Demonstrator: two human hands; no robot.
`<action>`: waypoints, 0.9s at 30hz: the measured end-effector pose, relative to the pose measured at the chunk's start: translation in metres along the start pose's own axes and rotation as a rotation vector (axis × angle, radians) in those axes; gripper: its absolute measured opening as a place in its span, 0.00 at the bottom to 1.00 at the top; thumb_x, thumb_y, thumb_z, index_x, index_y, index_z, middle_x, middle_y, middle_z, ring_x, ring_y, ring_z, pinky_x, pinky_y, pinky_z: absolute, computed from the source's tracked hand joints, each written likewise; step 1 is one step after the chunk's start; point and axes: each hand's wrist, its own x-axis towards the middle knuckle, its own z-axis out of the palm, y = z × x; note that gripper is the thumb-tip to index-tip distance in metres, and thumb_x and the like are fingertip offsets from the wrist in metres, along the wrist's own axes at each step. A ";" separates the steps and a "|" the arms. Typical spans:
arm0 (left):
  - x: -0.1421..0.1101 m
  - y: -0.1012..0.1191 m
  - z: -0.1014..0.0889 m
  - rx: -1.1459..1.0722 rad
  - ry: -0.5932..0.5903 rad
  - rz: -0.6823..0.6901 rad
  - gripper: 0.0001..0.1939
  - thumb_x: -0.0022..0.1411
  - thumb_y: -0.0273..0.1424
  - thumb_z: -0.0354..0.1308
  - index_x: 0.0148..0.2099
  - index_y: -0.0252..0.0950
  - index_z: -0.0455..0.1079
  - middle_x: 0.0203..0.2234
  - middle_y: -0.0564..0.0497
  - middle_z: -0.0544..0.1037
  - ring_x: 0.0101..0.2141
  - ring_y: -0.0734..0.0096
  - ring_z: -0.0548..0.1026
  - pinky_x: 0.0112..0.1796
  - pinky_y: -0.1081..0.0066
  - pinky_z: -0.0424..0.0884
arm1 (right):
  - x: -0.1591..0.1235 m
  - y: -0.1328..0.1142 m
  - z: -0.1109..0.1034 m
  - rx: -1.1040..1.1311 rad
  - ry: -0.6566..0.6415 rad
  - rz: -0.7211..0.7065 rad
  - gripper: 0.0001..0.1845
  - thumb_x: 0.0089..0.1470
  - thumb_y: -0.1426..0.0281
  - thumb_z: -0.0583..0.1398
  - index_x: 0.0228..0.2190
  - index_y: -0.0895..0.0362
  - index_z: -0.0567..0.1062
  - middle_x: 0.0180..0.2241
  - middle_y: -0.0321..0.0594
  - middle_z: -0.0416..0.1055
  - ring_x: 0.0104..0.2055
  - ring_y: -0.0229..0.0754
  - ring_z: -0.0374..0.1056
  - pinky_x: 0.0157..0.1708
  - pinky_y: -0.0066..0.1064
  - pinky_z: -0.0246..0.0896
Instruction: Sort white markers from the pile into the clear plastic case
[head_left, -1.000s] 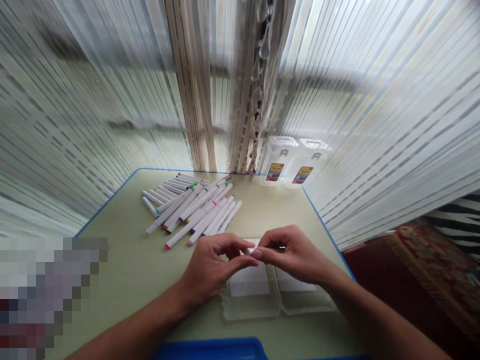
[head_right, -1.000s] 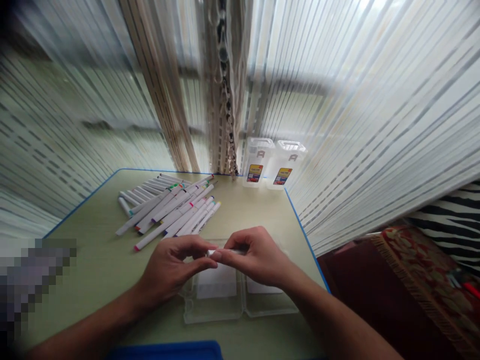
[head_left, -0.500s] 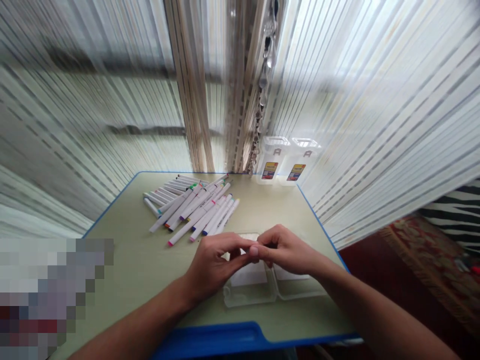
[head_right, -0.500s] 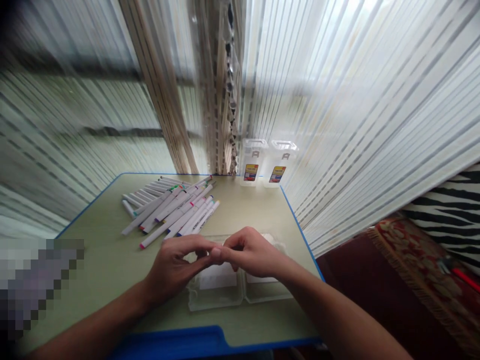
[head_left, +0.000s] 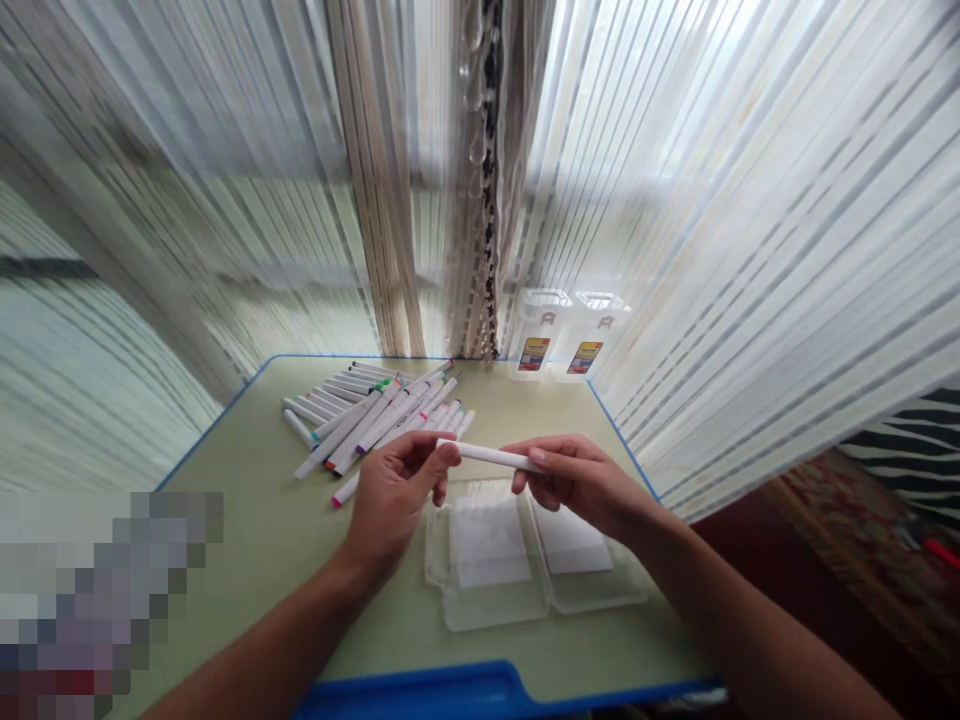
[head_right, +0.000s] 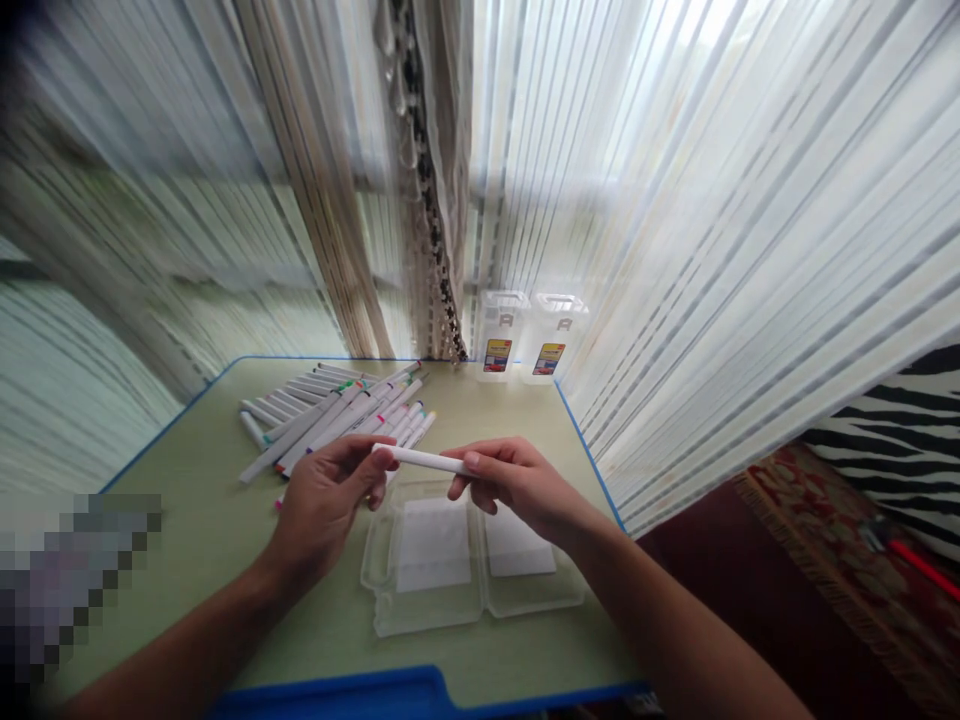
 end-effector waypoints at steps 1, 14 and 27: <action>0.001 -0.001 0.000 -0.026 0.012 -0.008 0.13 0.52 0.35 0.72 0.37 0.31 0.79 0.23 0.52 0.77 0.18 0.80 0.67 0.19 0.78 0.63 | 0.000 0.000 0.000 0.063 0.008 0.006 0.16 0.55 0.63 0.67 0.41 0.62 0.83 0.29 0.45 0.79 0.21 0.32 0.59 0.21 0.26 0.50; -0.001 0.004 0.006 -0.087 0.034 -0.043 0.15 0.54 0.37 0.69 0.38 0.31 0.75 0.25 0.52 0.77 0.19 0.80 0.68 0.19 0.78 0.64 | 0.003 0.003 0.004 0.141 0.113 -0.081 0.14 0.53 0.66 0.67 0.40 0.62 0.84 0.30 0.49 0.81 0.21 0.33 0.61 0.21 0.27 0.53; -0.008 0.008 -0.002 -0.146 -0.150 -0.103 0.13 0.61 0.34 0.64 0.43 0.29 0.77 0.30 0.45 0.80 0.25 0.75 0.72 0.25 0.74 0.69 | 0.005 0.007 0.004 -0.072 0.132 -0.123 0.15 0.51 0.63 0.70 0.37 0.61 0.84 0.26 0.43 0.79 0.18 0.29 0.58 0.18 0.24 0.47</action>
